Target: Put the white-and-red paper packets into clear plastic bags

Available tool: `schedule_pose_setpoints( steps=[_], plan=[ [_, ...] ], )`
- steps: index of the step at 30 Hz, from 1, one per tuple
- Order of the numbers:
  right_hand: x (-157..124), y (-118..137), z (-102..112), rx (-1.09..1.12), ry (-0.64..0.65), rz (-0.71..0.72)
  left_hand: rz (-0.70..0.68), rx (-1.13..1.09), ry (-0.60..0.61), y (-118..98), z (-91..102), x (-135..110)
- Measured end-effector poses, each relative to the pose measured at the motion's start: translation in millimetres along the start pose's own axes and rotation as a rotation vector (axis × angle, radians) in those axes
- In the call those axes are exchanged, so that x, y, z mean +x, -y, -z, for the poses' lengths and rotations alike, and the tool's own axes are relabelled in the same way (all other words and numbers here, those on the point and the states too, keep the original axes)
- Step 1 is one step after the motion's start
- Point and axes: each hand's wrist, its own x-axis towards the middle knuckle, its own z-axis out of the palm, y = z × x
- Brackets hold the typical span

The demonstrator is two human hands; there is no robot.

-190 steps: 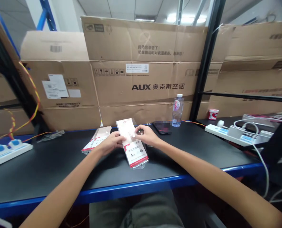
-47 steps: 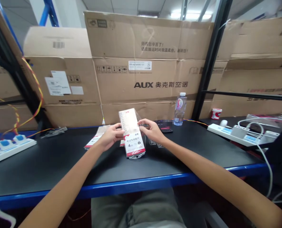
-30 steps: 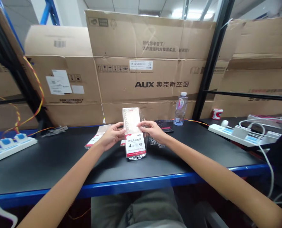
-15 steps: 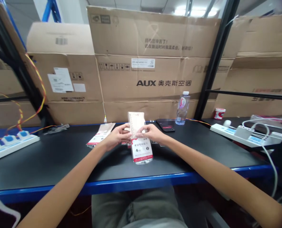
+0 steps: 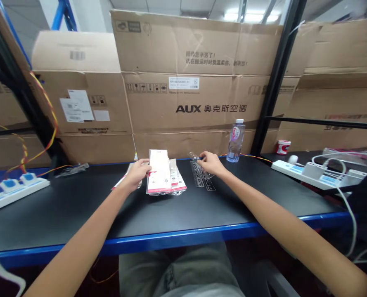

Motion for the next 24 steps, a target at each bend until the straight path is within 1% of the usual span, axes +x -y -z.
schedule_pose_setpoints(
  steps=[4, 6, 8, 10, 11, 13, 16, 20, 22, 24],
  plan=[
    [0.7, -1.3, 0.3, -0.003, 0.101, -0.049, 0.020, -0.050, 0.010, 0.5, -3.9, -0.8],
    [0.4, -0.3, 1.8, -0.081, 0.125, -0.053, 0.025, -0.051, 0.012, -0.7, -5.3, -1.9],
    [-0.2, 1.0, 3.4, -0.211, 0.103, -0.044, 0.032, -0.028, 0.012, -1.4, -5.4, -2.5],
    [-1.4, 2.7, 3.9, -0.299, 0.080, -0.007, 0.034, -0.012, 0.008, -0.7, -4.3, -2.1],
    [-2.2, 3.7, 3.4, -0.308, 0.089, 0.023, 0.036, -0.011, 0.007, 0.2, -3.5, -1.4],
    [-4.7, 6.1, 0.7, -0.285, 0.152, 0.087, 0.047, -0.034, 0.017, 2.8, -2.3, 0.4],
    [-9.7, 9.6, -5.2, -0.296, 0.246, 0.137, 0.054, -0.111, 0.062, 5.9, -2.2, 2.3],
    [-14.7, 12.4, -9.4, -0.379, 0.269, 0.130, 0.029, -0.192, 0.136, 4.7, -5.0, -1.0],
    [-15.6, 12.7, -9.6, -0.394, 0.260, 0.120, 0.034, -0.164, 0.176, 4.3, -6.7, -3.7],
    [-15.7, 12.7, -10.1, -0.396, 0.258, 0.110, 0.015, -0.070, 0.200, 6.5, -8.0, -4.6]
  ],
)
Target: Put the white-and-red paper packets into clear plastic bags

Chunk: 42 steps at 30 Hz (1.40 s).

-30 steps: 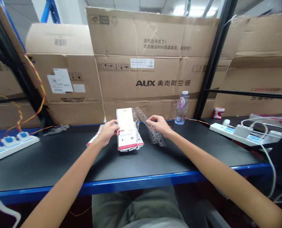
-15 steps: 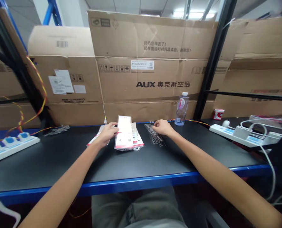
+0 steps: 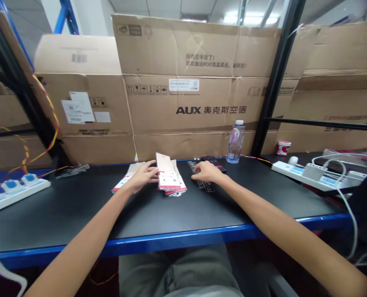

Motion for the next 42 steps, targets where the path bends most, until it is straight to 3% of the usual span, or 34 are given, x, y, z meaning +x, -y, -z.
schedule_pose_setpoints(
  steps=[7, 13, 15, 17, 21, 28, 32, 34, 37, 39, 42],
  plan=[
    [0.5, 2.2, -4.4, 0.015, 0.011, 0.001, -0.223, 0.333, 0.013, 12.9, 5.0, 10.0],
    [-0.1, 2.6, -3.0, -0.002, 0.014, -0.005, -0.251, 0.609, -0.135, -1.9, 30.4, 11.9],
    [0.4, 1.5, -3.0, -0.016, 0.006, -0.009, -0.215, 0.775, -0.228, -4.2, 48.8, 13.7],
    [1.2, 0.1, -3.6, -0.027, 0.003, -0.011, -0.081, 0.983, -0.329, -2.5, 67.6, 16.3],
    [2.3, -1.3, -5.2, -0.039, 0.005, -0.022, 0.187, 1.235, -0.303, 5.1, 89.8, 20.5],
    [0.4, 2.5, -6.3, -0.018, -0.013, -0.015, 0.150, 1.222, -0.429, -2.5, 89.2, 14.5],
    [-0.2, 5.7, 3.9, 0.020, -0.035, 0.004, 0.107, 1.181, -0.450, -11.3, 83.4, 8.7],
    [-7.1, 12.7, 17.6, 0.094, -0.095, 0.077, 0.055, 1.152, -0.433, -14.7, 79.7, 6.4],
    [-36.1, 29.6, 46.1, 0.370, -0.171, 0.306, -0.033, 1.073, -0.441, -18.3, 74.4, 3.7],
    [-68.1, 37.2, 64.4, 0.613, -0.008, 0.442, -0.073, 1.019, -0.469, -19.3, 71.6, 2.5],
    [-125.9, 26.2, 79.5, 0.780, 0.452, 0.646, -0.062, 0.975, -0.479, -17.8, 69.3, 2.8]
  ],
)
